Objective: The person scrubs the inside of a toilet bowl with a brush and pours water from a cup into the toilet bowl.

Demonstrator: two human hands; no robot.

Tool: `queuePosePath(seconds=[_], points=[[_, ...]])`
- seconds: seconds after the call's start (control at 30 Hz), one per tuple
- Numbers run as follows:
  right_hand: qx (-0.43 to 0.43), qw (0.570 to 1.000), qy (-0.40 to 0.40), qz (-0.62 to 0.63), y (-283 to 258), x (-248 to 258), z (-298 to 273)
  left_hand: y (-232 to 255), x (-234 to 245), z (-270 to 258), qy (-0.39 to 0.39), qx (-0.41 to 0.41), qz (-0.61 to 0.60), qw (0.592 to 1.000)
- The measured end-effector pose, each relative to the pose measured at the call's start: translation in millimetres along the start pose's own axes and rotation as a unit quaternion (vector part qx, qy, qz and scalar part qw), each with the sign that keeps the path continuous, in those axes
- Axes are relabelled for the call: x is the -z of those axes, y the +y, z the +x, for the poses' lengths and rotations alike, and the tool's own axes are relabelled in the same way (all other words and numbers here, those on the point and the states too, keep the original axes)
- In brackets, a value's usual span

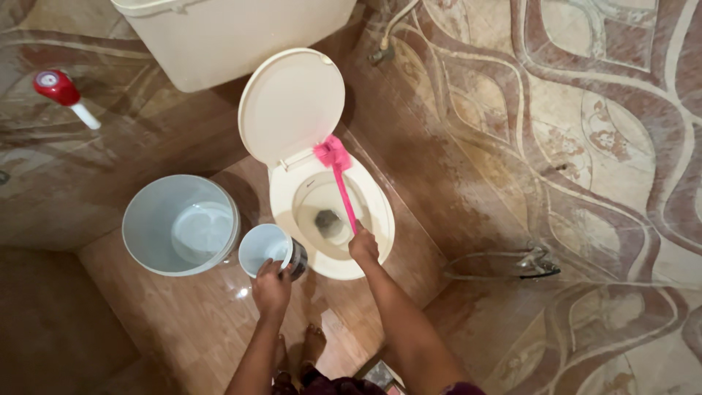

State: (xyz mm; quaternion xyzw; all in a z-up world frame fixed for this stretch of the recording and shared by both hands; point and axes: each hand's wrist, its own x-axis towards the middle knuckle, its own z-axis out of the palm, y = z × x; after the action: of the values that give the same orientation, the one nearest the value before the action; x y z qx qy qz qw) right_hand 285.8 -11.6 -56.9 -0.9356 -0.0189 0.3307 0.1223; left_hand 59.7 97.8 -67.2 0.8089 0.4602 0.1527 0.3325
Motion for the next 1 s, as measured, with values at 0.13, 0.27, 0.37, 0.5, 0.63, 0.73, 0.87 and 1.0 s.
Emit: queuePosePath(seconds=[0.13,0.27,0.37,0.5,0.63,0.73,0.87,1.0], points=[[0.079,0.996,0.018,0.03,17,-42,18,-7,0,-1,0.005,0.012,0.016,1.0],[0.209,0.973,0.024,0.097,13,-52,23,-13,-5,3,0.007,0.016,0.003,1.0],[0.049,0.937,-0.118,0.325,-8,-41,-2,-10,-1,10,0.002,0.037,0.002,0.999],[0.032,0.869,-0.186,0.457,-37,-6,-29,1,19,17,-0.002,0.047,0.016,0.999],[0.033,0.807,-0.214,0.549,-47,11,-34,14,41,22,0.022,0.033,-0.006,0.999],[0.06,0.781,-0.204,0.588,-62,32,-37,29,50,26,0.012,0.06,-0.033,0.998],[0.086,0.74,-0.208,0.633,-82,69,-53,35,56,27,0.011,0.04,-0.018,0.999],[0.099,0.745,-0.21,0.625,-98,91,-76,33,58,24,0.02,0.035,-0.015,0.999]])
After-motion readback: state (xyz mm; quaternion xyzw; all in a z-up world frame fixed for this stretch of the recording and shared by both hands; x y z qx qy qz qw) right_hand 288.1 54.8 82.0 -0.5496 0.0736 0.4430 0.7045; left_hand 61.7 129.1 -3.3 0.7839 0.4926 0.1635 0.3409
